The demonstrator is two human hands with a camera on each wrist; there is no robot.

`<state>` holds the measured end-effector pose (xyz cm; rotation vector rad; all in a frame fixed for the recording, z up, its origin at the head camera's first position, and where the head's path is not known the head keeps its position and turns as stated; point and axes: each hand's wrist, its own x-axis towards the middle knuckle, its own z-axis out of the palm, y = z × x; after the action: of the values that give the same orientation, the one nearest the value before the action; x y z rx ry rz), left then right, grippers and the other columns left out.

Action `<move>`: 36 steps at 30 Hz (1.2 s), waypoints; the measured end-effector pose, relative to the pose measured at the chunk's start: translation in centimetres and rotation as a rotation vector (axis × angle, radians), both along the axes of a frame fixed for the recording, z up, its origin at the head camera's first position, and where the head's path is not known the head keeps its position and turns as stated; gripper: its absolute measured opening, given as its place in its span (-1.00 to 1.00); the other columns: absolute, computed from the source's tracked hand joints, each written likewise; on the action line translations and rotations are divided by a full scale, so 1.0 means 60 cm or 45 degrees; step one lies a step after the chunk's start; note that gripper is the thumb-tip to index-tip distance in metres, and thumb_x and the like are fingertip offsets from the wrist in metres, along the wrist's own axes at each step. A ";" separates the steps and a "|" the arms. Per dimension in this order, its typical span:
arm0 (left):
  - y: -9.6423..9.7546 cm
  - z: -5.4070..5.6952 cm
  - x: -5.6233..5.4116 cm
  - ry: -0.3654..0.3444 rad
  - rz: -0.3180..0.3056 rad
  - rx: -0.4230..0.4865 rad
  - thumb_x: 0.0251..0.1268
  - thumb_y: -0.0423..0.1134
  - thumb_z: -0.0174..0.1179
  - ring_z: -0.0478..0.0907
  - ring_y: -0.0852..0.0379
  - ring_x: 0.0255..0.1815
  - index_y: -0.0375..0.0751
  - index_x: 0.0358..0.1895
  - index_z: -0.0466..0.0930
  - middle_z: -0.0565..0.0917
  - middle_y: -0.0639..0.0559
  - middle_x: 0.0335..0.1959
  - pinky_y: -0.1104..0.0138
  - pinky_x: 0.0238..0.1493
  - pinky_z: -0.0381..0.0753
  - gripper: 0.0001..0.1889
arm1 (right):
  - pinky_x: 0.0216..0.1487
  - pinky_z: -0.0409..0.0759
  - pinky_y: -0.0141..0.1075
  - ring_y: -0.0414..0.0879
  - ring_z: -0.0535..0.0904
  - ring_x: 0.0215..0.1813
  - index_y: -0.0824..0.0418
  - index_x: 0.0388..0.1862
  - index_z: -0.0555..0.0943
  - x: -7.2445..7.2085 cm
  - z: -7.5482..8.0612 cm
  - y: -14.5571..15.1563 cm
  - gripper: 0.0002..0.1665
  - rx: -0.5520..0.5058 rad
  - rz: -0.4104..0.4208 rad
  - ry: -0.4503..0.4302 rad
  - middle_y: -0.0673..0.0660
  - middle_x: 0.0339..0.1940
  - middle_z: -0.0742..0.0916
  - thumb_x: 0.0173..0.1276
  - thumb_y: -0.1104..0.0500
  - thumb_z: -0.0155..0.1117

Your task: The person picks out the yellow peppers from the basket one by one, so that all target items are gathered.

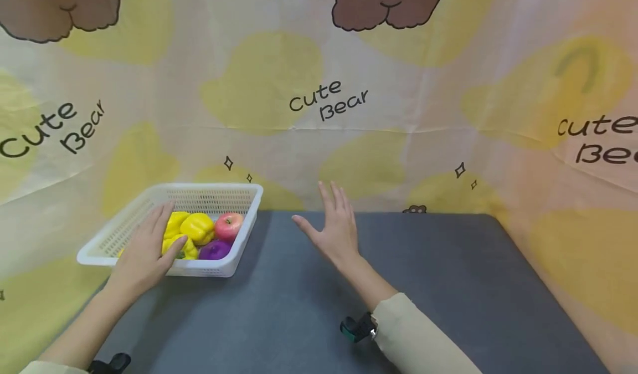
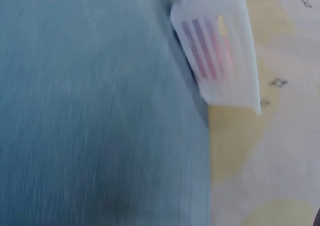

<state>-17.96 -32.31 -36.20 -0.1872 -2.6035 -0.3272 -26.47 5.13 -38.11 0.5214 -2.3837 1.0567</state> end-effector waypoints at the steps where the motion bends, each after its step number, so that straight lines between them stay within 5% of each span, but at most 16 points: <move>1: -0.015 -0.005 0.007 0.012 0.016 0.005 0.43 -0.05 0.12 0.06 -0.47 0.55 -0.14 0.65 -0.08 0.15 -0.45 0.56 -0.40 0.49 -0.04 -0.16 | 0.39 0.26 0.44 0.19 0.00 0.70 -0.19 0.67 0.04 0.002 -0.001 -0.012 0.03 -0.017 0.014 0.000 0.09 0.69 0.17 0.31 -0.42 0.16; 10: -0.122 -0.035 0.020 0.103 0.128 -0.041 0.36 0.08 0.18 0.17 -0.52 0.43 -0.14 0.62 0.04 0.24 -0.51 0.48 -0.48 0.39 0.00 -0.14 | 0.43 0.26 0.39 0.16 0.05 0.69 -0.07 0.67 0.07 0.016 0.000 -0.098 0.17 -0.107 0.085 0.030 0.10 0.68 0.21 0.18 -0.44 0.25; 16: -0.160 -0.049 0.032 0.029 0.215 -0.015 0.38 0.18 0.12 0.08 -0.56 0.46 -0.26 0.60 0.00 0.16 -0.58 0.47 -0.45 0.39 -0.02 -0.09 | 0.36 0.37 0.37 0.19 0.12 0.66 -0.03 0.65 0.13 0.020 -0.010 -0.148 0.16 -0.119 0.136 0.021 0.15 0.66 0.25 0.15 -0.31 0.38; 24: -0.177 -0.076 0.041 -0.083 0.306 0.096 0.41 0.23 0.05 -0.02 -0.63 0.45 -0.33 0.59 -0.02 0.06 -0.64 0.49 -0.50 0.34 -0.08 -0.07 | 0.34 0.42 0.35 0.19 0.10 0.67 -0.22 0.65 0.08 0.022 -0.023 -0.201 0.14 -0.080 0.167 -0.120 0.11 0.70 0.17 0.17 -0.42 0.32; 31: -0.170 -0.090 0.041 -0.201 0.351 0.302 0.45 0.27 -0.03 -0.55 -0.64 0.55 -0.37 0.61 -0.18 -0.29 -0.65 0.56 -0.50 0.41 -0.49 -0.02 | 0.37 0.33 0.41 0.23 0.02 0.68 -0.38 0.64 0.05 0.028 -0.035 -0.238 0.08 -0.038 0.204 -0.264 0.06 0.72 0.07 0.18 -0.47 0.24; 36: -0.170 -0.089 0.044 -0.211 0.363 0.326 0.45 0.26 -0.01 -0.51 -0.64 0.55 -0.35 0.60 -0.09 -0.33 -0.61 0.57 -0.50 0.42 -0.46 -0.06 | 0.33 0.35 0.43 0.28 0.09 0.64 -0.27 0.65 0.07 0.035 -0.053 -0.259 0.07 -0.099 0.256 -0.364 0.12 0.71 0.10 0.22 -0.39 0.24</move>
<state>-15.35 -42.54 -41.56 0.3092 -2.6692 -0.5869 -24.39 -10.42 -41.27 0.6294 -2.5617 1.3890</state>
